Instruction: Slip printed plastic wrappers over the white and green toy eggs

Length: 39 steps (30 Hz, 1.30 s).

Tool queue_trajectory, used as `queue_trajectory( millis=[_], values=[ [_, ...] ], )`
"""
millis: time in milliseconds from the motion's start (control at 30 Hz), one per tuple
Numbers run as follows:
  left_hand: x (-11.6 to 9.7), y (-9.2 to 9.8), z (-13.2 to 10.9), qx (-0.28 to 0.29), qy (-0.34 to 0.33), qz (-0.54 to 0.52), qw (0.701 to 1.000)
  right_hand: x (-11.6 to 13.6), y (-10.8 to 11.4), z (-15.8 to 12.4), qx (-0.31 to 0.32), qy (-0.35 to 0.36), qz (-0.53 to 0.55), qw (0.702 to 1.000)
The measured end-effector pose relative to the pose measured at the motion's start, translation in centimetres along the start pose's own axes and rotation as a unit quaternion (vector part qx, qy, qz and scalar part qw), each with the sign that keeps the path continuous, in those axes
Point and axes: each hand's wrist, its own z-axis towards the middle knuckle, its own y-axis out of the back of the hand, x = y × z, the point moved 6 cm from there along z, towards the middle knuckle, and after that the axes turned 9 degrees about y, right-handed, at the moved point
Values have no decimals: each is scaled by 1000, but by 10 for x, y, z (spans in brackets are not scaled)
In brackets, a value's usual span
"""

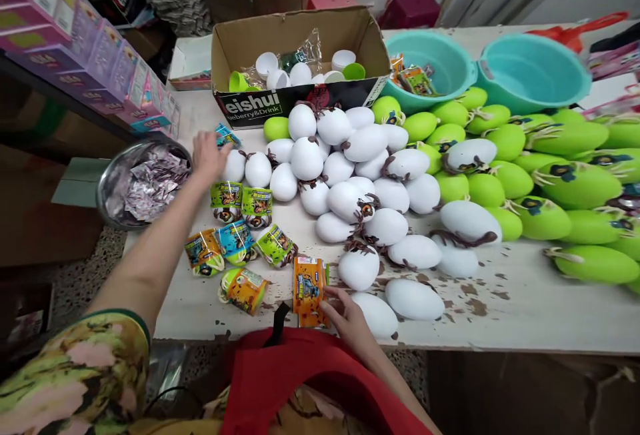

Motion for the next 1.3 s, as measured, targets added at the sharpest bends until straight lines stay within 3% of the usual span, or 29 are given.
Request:
queue_trajectory(
  millis=[33,67,100,167,233,300,400,500,767,967,1167,1300],
  values=[
    [-4,-8,-43,55,-12,-45,997,-6,-2,2,7,3,-12,1000],
    [-6,-26,-93,157,-18,-79,984,-12,-4,3,12,4,-21,1000],
    [-5,-43,-146,219,-29,-87,971,-18,-5,5,16,5,-28,999],
    [5,-81,-244,291,-31,-90,952,-28,-6,6,22,14,-43,999],
    [26,-122,-312,308,27,-71,948,-34,-4,6,16,33,-74,997],
    [49,-155,-343,280,117,-24,953,-37,-3,6,2,49,-112,992],
    [62,-182,-345,260,170,7,950,-41,-2,7,-8,53,-139,989],
    [62,-184,-335,253,176,19,951,-45,-3,8,-9,52,-155,987],
    [60,-140,-350,205,131,2,970,-40,-2,3,2,49,-150,987],
    [46,-119,-351,225,89,-90,966,-11,-16,-8,53,20,75,996],
    [51,-111,-329,213,98,-166,958,-8,-1,4,-32,15,31,999],
    [39,-104,-327,288,67,-231,927,9,4,7,-65,64,-16,996]
  ],
)
